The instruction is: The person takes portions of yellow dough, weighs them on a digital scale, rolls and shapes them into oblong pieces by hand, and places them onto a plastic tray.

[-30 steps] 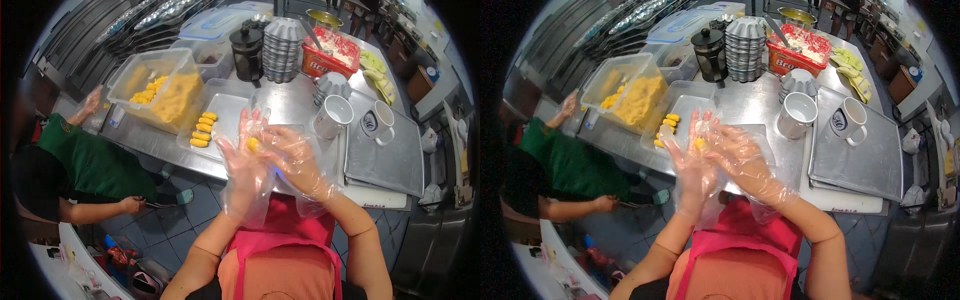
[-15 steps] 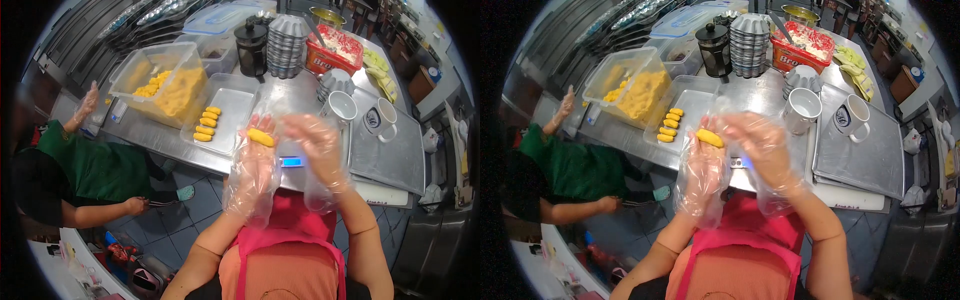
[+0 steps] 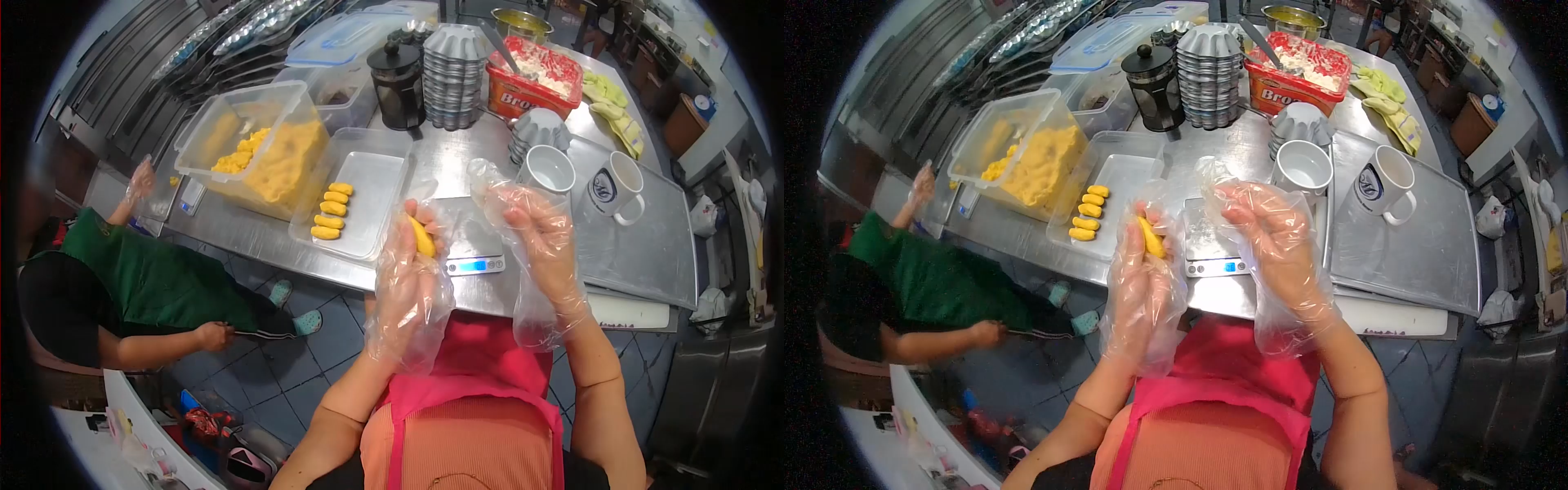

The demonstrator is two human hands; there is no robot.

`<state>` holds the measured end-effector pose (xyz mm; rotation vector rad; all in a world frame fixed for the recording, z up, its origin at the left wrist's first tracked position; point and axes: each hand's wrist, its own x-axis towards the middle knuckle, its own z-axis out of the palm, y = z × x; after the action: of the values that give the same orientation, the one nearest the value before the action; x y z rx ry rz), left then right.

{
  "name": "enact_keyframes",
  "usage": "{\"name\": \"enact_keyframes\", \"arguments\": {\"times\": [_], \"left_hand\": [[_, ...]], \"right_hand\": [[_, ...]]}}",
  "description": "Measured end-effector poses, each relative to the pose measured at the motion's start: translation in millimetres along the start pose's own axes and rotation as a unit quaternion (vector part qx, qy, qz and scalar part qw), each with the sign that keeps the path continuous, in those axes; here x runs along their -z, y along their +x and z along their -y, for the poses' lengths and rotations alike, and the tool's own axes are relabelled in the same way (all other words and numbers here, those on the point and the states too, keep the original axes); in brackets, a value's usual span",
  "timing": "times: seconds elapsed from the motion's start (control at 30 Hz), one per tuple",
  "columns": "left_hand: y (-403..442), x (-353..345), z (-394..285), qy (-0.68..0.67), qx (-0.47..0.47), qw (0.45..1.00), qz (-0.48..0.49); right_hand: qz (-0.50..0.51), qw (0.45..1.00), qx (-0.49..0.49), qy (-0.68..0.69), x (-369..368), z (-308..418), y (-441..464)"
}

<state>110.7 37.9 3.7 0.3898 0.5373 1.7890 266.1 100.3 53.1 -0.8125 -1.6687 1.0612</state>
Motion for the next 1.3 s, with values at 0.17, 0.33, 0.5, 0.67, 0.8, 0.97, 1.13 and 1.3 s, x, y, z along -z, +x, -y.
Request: {"name": "enact_keyframes", "arguments": {"times": [0.17, 0.33, 0.5, 0.67, 0.8, 0.97, 1.13, 1.3], "left_hand": [[0, -7, 1, -0.005, -0.007, 1.0, 0.015], [7, -2, 0, -0.054, 0.037, 0.996, 0.066], [8, 2, 0, -0.052, 0.058, 0.993, 0.088], [-1, 3, 3, -0.073, 0.096, 0.988, 0.091], [4, 1, 2, -0.039, 0.079, 0.994, 0.067], [4, 8, 9, -0.06, 0.094, 0.991, 0.076], [14, 9, 11, -0.125, 0.087, 0.988, 0.035], [14, 2, 18, -0.075, 0.058, 0.993, 0.069]], "right_hand": [[-0.017, 1.0, -0.001, -0.003, 0, -3, -5], [0.064, 0.993, 0.102, -0.014, -11, -17, -13], [0.24, 0.908, 0.261, -0.223, -58, -15, -38], [0.29, 0.888, 0.217, -0.282, -46, -36, -18], [0.318, 0.883, 0.25, -0.239, -45, -32, -24], [0.336, 0.869, 0.251, -0.262, -30, -38, -13], [0.167, 0.969, 0.128, -0.131, 0, -47, -3], [0.123, 0.947, 0.138, -0.263, -16, -29, -4]]}}
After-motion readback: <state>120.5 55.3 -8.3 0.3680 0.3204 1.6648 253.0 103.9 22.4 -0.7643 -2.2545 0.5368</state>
